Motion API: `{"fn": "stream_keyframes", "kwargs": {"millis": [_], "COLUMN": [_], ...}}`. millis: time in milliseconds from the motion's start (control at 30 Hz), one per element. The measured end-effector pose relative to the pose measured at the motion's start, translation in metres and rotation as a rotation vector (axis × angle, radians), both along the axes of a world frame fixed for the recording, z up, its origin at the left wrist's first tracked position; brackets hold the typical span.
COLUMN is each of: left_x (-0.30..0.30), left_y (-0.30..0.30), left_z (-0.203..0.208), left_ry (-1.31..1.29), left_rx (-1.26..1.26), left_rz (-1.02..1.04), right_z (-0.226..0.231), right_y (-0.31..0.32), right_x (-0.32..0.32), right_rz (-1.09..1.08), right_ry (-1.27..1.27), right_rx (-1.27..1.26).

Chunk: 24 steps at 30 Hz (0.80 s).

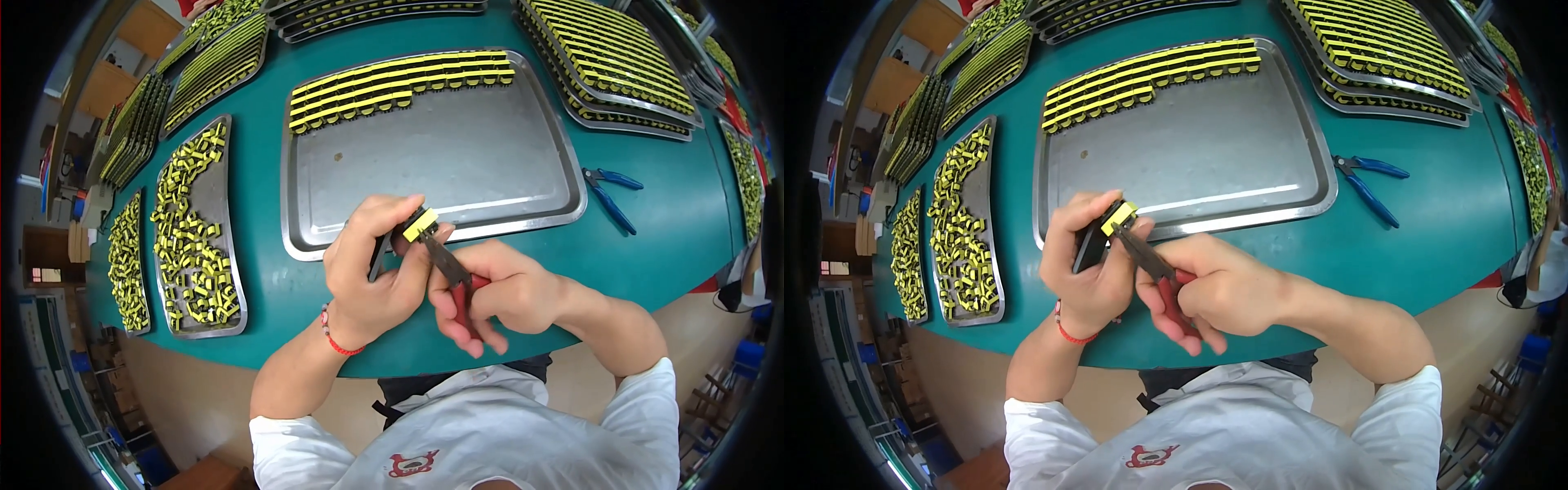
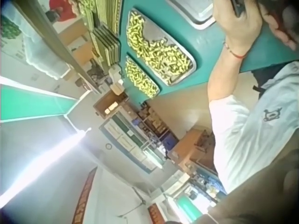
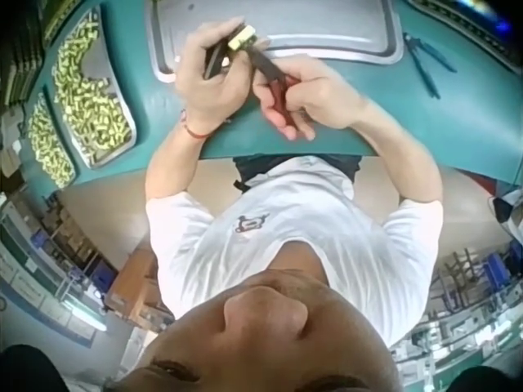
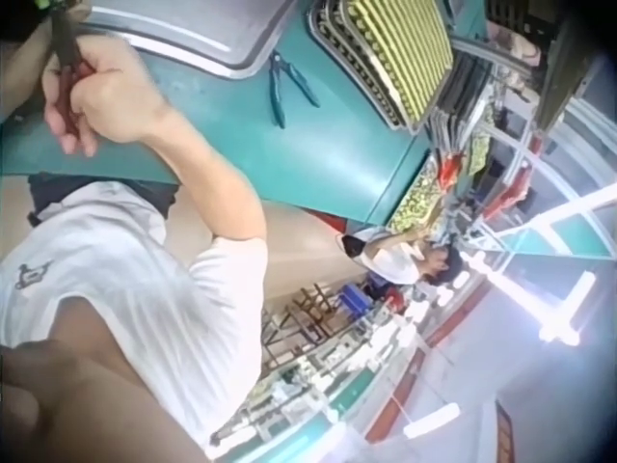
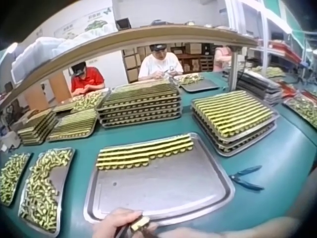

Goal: The person assembles small yellow and black electronic strip components into plastic housings using pliers and a metal jig at a factory workbench.

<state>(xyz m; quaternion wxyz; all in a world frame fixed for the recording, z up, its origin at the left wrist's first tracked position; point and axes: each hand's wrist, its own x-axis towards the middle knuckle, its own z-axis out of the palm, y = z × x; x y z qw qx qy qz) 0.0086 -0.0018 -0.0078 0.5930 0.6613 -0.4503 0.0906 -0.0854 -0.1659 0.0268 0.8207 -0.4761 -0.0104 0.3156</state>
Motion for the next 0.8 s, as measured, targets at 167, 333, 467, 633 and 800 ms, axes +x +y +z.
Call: {"fn": "stream_keyframes", "kwargs": {"millis": [167, 333, 467, 633, 800], "left_x": [0.003, 0.004, 0.005, 0.006, 0.002], "left_y": [-0.004, -0.008, -0.009, -0.004, -0.003], "left_z": [0.001, 0.000, 0.000, -0.002, 0.004], "left_ry": [0.030, 0.046, 0.034, 0.053, 0.135], "left_rx": [-0.030, -0.070, -0.077, -0.004, 0.044], "left_rz": [-0.104, -0.046, -0.033, -0.049, -0.011], "right_z": [0.002, -0.002, -0.003, -0.005, -0.002], "right_y": [-0.002, 0.006, 0.001, 0.006, 0.007], "right_x": [-0.002, -0.003, -0.003, -0.003, -0.005], "right_rz": [0.000, -0.073, -0.033, -0.096, -0.058], "right_ry": [0.033, 0.005, 0.018, 0.049, 0.012], "right_rx": [-0.092, 0.012, 0.008, 0.079, 0.059]}}
